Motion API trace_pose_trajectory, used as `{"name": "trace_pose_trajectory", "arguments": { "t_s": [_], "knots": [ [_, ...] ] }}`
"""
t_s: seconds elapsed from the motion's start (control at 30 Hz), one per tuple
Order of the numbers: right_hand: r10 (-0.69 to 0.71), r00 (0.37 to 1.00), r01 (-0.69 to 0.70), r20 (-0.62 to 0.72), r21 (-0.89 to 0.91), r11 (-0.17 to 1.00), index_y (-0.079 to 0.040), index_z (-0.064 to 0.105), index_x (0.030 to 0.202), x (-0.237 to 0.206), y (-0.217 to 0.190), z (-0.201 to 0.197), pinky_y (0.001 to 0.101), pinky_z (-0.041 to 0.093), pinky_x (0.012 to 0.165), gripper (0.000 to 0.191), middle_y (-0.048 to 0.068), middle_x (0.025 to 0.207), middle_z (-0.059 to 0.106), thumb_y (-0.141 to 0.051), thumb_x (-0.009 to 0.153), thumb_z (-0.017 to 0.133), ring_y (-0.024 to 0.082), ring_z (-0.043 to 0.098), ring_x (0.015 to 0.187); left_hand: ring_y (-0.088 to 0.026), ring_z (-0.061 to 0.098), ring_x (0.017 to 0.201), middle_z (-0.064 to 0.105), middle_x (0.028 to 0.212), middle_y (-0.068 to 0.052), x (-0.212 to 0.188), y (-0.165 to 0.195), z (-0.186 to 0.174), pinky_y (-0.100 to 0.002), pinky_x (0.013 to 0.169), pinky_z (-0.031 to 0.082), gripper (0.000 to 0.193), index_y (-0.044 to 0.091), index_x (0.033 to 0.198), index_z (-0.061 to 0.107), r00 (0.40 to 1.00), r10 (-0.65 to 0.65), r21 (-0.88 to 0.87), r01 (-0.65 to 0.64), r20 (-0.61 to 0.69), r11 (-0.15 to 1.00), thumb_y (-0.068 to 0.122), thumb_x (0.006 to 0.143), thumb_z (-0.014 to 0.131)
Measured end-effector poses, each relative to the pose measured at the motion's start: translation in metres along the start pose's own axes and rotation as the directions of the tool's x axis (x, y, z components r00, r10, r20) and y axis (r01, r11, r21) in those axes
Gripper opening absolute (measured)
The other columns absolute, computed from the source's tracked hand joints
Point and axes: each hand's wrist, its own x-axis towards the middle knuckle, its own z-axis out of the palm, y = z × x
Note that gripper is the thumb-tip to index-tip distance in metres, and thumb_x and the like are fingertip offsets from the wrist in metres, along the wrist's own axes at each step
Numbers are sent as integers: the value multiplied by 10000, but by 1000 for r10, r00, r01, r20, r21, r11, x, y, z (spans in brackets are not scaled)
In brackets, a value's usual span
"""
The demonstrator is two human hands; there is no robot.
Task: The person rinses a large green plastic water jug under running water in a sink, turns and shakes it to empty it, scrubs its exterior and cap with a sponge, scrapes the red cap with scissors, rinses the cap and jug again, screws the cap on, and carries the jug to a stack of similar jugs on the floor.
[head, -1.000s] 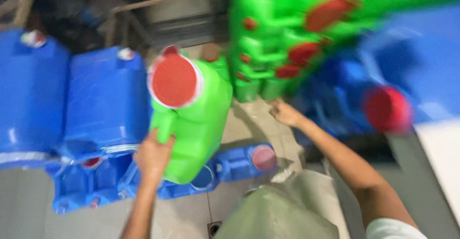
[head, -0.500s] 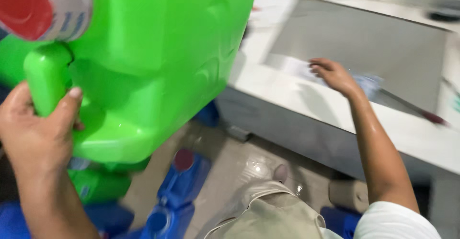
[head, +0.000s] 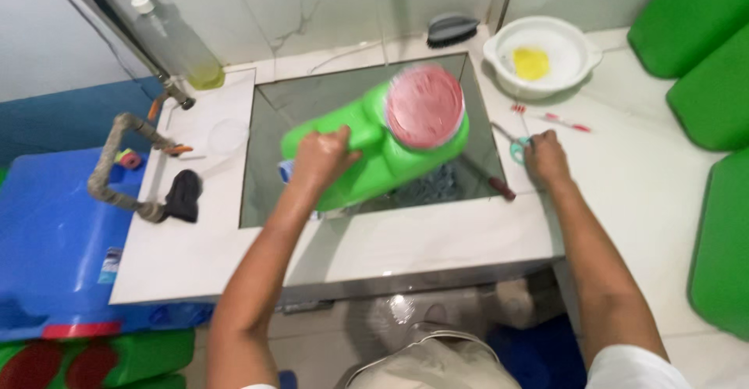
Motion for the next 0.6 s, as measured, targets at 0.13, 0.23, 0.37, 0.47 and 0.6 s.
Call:
{"name": "trace_pose_trajectory", "arguments": {
  "t_s": [0.13,0.23,0.37,0.47,0.6],
  "knots": [
    [15,999,-15,45,-4,1000,47,678,1050,3,0,6,519,532,894,274,296,1158,576,-203,939,696,466,623,1010,-326,701,639,702,683,-127,4,16,95,-455,661,553,431,63,896,597,993,62,-67,-55,104,996,371,754,864],
    [-23,999,24,34,-33,999,79,675,1051,-7,5,11,522,539,890,333,311,1136,574,-233,941,722,468,626,1007,-316,703,637,703,670,-114,-1,21,125,-449,699,555,432,73,900,592,982,89,-63,-79,168,995,391,771,854],
    [32,999,-34,-17,-118,992,50,695,1025,-18,16,31,521,547,891,246,318,1161,579,-160,899,714,477,635,1006,-296,711,652,706,690,-93,1,32,136,-440,693,553,435,92,981,582,965,147,-67,-136,218,988,414,805,815],
    [188,982,-183,35,-110,977,95,657,1044,-21,23,32,547,548,815,355,344,1093,616,-221,905,740,491,647,934,-289,716,647,712,682,-87,2,49,133,-446,676,544,437,126,1070,583,923,195,-78,-179,332,981,424,822,786],
    [448,869,-465,212,38,884,61,677,1061,-25,25,-3,472,540,816,331,278,1018,684,-233,922,740,370,655,891,-330,717,654,711,696,-117,6,70,130,-495,628,541,442,123,1108,600,911,201,-188,-140,361,972,458,863,753]
  ]
}}
